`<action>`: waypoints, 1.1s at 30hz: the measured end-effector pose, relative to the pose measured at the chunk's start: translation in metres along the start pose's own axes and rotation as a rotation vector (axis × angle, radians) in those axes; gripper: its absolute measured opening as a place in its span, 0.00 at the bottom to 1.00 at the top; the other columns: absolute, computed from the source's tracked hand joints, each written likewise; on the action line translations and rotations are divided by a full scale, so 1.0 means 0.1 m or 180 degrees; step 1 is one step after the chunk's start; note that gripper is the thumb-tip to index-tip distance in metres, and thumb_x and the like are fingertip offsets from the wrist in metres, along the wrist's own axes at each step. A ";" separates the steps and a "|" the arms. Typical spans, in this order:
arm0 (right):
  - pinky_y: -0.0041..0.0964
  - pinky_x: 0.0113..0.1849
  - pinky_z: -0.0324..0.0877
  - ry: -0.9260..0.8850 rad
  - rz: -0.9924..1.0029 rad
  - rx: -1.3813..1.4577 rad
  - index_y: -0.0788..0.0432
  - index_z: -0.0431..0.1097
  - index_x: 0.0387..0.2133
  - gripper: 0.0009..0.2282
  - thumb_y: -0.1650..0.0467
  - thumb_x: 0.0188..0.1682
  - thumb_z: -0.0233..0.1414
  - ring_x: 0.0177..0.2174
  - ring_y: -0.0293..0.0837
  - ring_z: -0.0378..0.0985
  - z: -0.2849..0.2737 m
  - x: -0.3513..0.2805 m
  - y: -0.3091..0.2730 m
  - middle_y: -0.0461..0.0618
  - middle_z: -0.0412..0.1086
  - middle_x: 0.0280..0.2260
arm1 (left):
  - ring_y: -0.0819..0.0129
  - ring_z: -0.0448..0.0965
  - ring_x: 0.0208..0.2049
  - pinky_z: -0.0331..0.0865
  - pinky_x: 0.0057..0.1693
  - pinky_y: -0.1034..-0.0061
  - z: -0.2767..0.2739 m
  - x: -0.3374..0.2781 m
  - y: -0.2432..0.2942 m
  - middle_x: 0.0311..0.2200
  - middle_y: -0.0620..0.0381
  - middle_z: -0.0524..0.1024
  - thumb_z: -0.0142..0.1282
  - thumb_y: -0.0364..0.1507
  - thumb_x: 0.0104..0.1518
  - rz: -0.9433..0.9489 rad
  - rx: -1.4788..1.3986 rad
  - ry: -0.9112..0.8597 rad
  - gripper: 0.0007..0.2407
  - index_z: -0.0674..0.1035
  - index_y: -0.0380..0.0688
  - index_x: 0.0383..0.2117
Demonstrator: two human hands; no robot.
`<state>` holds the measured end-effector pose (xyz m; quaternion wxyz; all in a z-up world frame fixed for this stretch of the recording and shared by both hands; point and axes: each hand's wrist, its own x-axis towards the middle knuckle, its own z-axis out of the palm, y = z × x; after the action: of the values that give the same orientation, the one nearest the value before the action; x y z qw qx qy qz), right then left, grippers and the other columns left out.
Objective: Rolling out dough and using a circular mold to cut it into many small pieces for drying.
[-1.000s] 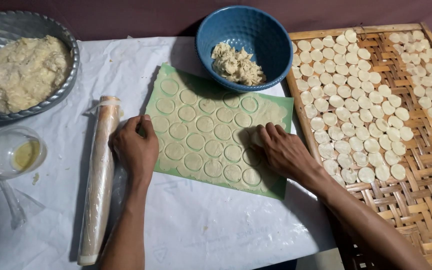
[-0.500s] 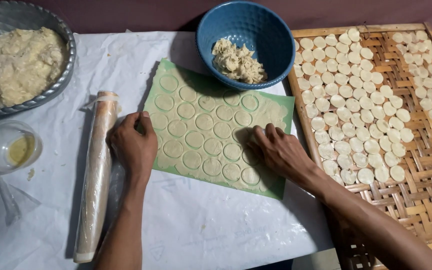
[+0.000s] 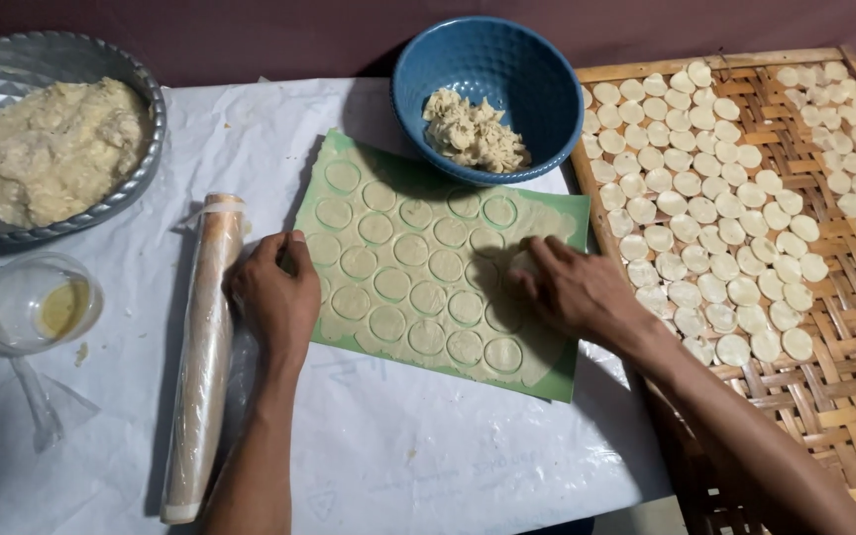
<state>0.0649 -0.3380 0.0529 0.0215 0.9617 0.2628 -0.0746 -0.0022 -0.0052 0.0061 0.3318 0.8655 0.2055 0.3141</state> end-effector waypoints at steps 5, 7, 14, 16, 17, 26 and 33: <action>0.52 0.31 0.76 0.0001 0.0129 -0.0292 0.55 0.58 0.45 0.12 0.63 0.54 0.39 0.33 0.58 0.80 -0.02 0.14 0.25 0.53 0.67 0.35 | 0.43 0.84 0.34 0.74 0.43 0.58 0.01 -0.01 -0.01 0.27 0.47 0.83 0.54 0.31 0.65 0.0050 0.0008 -0.0006 0.10 0.85 0.40 0.33; 0.54 0.30 0.75 -0.0023 0.0005 -0.0334 0.57 0.57 0.43 0.10 0.65 0.53 0.37 0.34 0.60 0.79 -0.02 0.18 0.26 0.54 0.65 0.34 | 0.42 0.84 0.34 0.73 0.44 0.58 0.02 0.00 -0.01 0.28 0.47 0.83 0.54 0.32 0.66 0.0035 0.0012 -0.0012 0.10 0.85 0.40 0.34; 0.53 0.29 0.74 0.0081 -0.0454 -0.0531 0.60 0.59 0.44 0.12 0.66 0.52 0.41 0.38 0.59 0.75 0.09 0.29 0.19 0.55 0.62 0.36 | 0.44 0.84 0.35 0.74 0.44 0.59 0.03 -0.01 -0.03 0.28 0.48 0.83 0.54 0.33 0.65 -0.0014 0.0078 -0.0002 0.10 0.85 0.42 0.34; 0.51 0.27 0.74 0.0138 -0.0510 -0.0554 0.60 0.60 0.44 0.11 0.68 0.52 0.40 0.38 0.58 0.74 0.18 0.30 0.20 0.54 0.61 0.35 | 0.45 0.84 0.36 0.74 0.44 0.59 0.03 -0.01 -0.02 0.28 0.48 0.83 0.55 0.33 0.65 -0.0008 0.0088 -0.0029 0.09 0.85 0.42 0.34; 0.52 0.26 0.74 0.0294 -0.0529 -0.0621 0.59 0.59 0.47 0.12 0.68 0.53 0.39 0.35 0.58 0.75 0.18 0.28 0.20 0.53 0.60 0.33 | 0.44 0.84 0.35 0.74 0.45 0.59 0.02 0.00 -0.01 0.28 0.48 0.83 0.54 0.33 0.65 0.0012 0.0053 -0.0036 0.09 0.85 0.42 0.34; 0.56 0.26 0.74 0.0285 -0.0927 -0.0499 0.55 0.57 0.50 0.12 0.66 0.56 0.37 0.30 0.61 0.75 0.08 0.30 0.23 0.56 0.60 0.32 | 0.43 0.84 0.34 0.73 0.45 0.58 0.02 -0.01 -0.01 0.28 0.47 0.83 0.53 0.32 0.67 0.0083 0.0069 -0.0018 0.10 0.85 0.40 0.34; 0.57 0.25 0.74 0.0474 -0.0802 -0.0530 0.55 0.57 0.52 0.14 0.67 0.54 0.37 0.28 0.61 0.76 0.16 0.24 0.18 0.55 0.60 0.31 | 0.42 0.84 0.34 0.74 0.44 0.58 -0.01 0.00 0.01 0.27 0.45 0.83 0.54 0.31 0.66 0.0078 0.0086 0.0010 0.10 0.85 0.39 0.34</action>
<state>0.0928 -0.3427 0.0330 0.0721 0.9189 0.3875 0.0168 -0.0026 -0.0054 0.0067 0.3160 0.8718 0.1997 0.3167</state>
